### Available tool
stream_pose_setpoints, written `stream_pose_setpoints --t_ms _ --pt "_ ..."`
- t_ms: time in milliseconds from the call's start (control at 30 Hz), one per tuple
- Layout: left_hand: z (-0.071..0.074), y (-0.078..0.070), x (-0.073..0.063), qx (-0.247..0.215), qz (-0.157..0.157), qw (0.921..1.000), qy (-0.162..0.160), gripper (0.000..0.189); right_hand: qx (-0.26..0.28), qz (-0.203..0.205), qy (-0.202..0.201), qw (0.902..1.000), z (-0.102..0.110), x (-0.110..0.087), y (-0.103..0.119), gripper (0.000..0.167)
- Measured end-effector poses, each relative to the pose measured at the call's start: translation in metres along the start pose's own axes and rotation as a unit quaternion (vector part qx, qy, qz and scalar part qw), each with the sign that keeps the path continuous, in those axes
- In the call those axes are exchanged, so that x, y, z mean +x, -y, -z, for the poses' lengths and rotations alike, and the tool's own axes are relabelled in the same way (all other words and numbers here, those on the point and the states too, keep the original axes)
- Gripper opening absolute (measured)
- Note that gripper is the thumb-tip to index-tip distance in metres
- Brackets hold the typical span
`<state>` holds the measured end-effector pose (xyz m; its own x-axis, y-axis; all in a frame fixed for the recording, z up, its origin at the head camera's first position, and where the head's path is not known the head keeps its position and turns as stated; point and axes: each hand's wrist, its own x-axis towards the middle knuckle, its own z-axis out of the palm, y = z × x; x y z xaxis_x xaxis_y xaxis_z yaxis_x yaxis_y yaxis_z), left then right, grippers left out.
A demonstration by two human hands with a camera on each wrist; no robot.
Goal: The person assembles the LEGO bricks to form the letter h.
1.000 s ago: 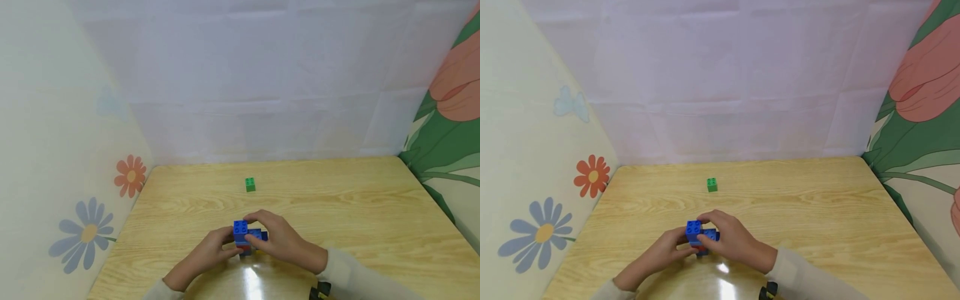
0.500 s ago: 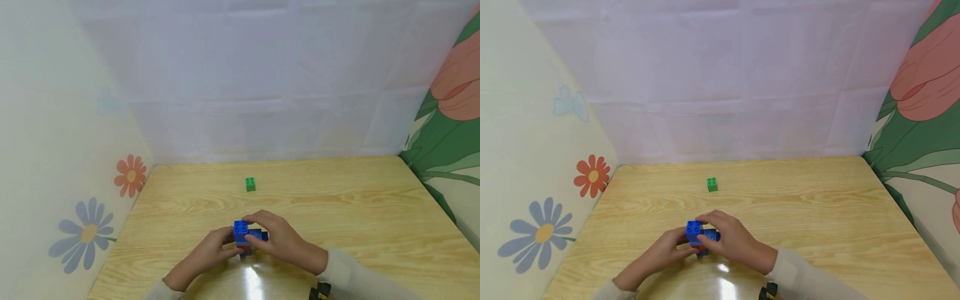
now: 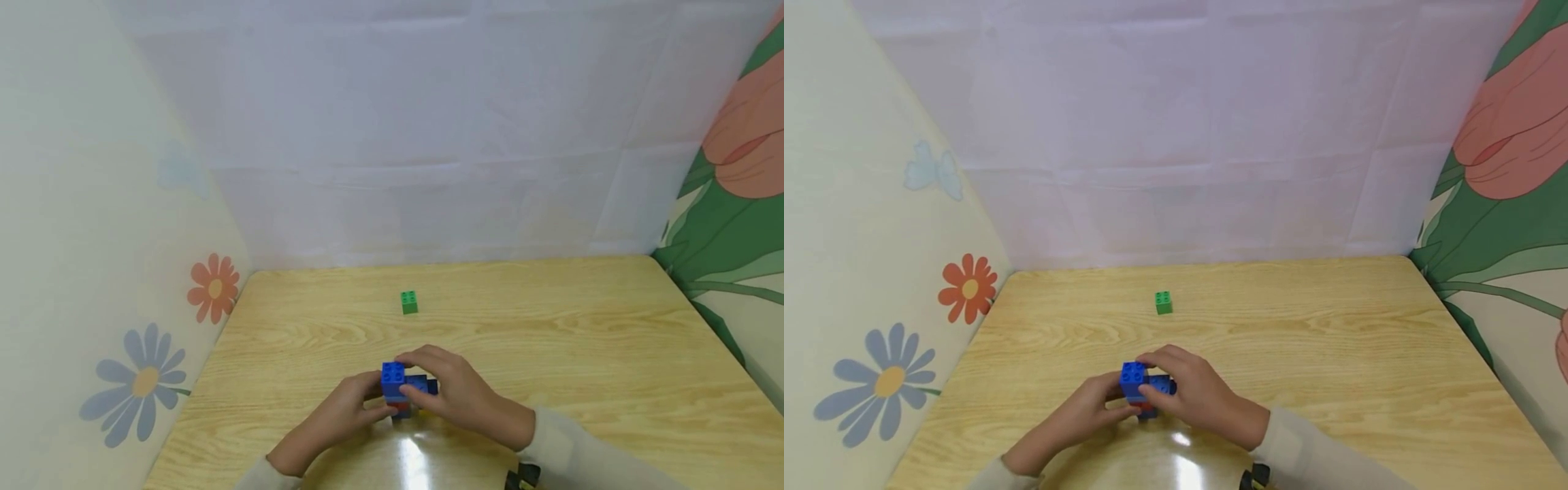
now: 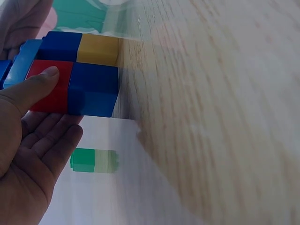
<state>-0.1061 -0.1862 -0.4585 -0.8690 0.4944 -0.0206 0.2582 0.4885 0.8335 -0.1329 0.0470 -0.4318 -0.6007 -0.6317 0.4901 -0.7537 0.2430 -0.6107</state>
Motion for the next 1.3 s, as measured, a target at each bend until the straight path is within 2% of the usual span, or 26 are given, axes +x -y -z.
stream_pose_setpoints --t_ms 367,667,967,1300 --pt "-0.0002 0.0019 0.0002 0.002 -0.008 1.0 0.0 0.048 -0.003 0.005 -0.004 1.0 -0.0019 -0.001 -0.0017 0.038" --pt "0.0002 0.0017 -0.0002 -0.003 0.002 1.0 -0.001 0.05 0.0 0.007 -0.001 1.0 -0.0019 -0.0014 -0.0013 0.037" --pt "-0.0002 0.0023 -0.0004 -0.008 -0.007 0.9999 -0.001 0.05 0.001 0.006 -0.004 1.0 -0.0017 -0.0011 -0.0001 0.037" --pt "-0.0007 0.0018 -0.0004 -0.003 0.0 1.0 -0.001 0.05 0.008 0.002 0.002 1.0 -0.0005 -0.0002 0.0014 0.038"
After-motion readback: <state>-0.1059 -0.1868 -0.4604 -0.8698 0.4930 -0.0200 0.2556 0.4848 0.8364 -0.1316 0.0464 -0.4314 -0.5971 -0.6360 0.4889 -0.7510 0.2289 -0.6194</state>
